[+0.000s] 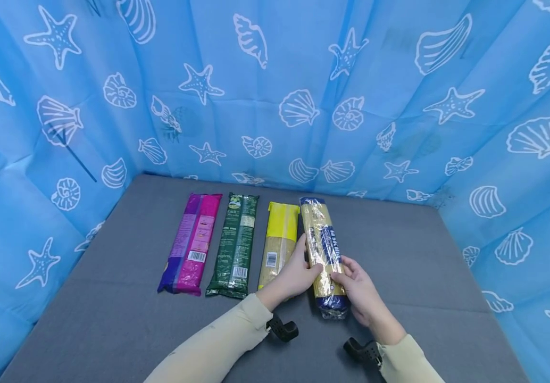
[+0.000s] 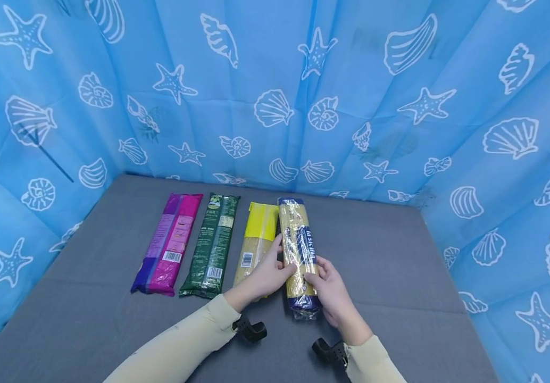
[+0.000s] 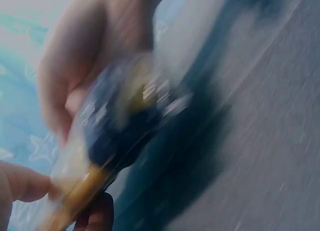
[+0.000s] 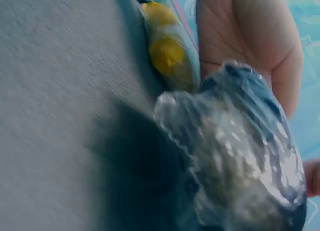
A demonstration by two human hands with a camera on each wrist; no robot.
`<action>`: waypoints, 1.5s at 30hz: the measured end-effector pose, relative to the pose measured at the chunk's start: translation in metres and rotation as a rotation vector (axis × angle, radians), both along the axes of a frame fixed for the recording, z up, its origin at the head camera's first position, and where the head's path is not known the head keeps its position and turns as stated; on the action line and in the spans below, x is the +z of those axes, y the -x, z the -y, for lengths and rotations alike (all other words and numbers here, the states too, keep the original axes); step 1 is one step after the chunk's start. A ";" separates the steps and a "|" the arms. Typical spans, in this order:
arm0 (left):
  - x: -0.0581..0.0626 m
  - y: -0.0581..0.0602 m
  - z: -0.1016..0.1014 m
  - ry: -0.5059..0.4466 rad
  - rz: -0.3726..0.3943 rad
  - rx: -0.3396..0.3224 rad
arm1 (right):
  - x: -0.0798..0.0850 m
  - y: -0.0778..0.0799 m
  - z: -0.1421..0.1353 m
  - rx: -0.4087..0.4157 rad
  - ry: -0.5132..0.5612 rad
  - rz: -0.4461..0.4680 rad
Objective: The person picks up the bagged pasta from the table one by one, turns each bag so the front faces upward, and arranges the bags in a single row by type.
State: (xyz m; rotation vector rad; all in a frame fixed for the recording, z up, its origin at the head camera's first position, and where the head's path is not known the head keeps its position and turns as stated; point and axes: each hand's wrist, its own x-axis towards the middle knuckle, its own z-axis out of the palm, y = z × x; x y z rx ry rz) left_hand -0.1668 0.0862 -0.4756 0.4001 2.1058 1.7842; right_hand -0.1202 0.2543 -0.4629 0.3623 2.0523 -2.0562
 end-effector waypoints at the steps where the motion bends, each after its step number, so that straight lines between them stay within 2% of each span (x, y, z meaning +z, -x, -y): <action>1: 0.000 -0.002 -0.003 0.022 -0.003 -0.002 | 0.001 0.002 -0.002 -0.011 -0.009 -0.006; 5: -0.004 -0.009 -0.018 0.027 0.009 -0.029 | 0.005 0.012 -0.013 -0.044 -0.058 -0.006; 10: -0.008 -0.014 -0.033 0.013 0.034 -0.029 | 0.007 0.028 -0.024 -0.072 -0.100 0.006; 15: -0.009 -0.010 -0.043 -0.008 0.051 0.007 | 0.007 0.046 -0.034 -0.075 -0.129 0.015; 21: -0.013 -0.003 -0.050 0.041 -0.011 0.034 | 0.002 0.063 -0.039 -0.081 -0.142 0.006; 25: -0.020 -0.002 -0.051 0.117 -0.026 0.044 | -0.002 0.065 -0.040 -0.058 -0.252 -0.010; 28: -0.022 -0.002 -0.052 0.148 -0.028 0.028 | -0.006 0.062 -0.040 -0.040 -0.421 -0.053; 32: -0.022 -0.003 -0.053 0.138 -0.040 -0.003 | -0.010 0.059 -0.040 -0.025 -0.612 -0.107; 45: -0.023 0.000 -0.048 0.053 -0.022 -0.048 | -0.018 0.061 -0.046 -0.012 -0.777 -0.174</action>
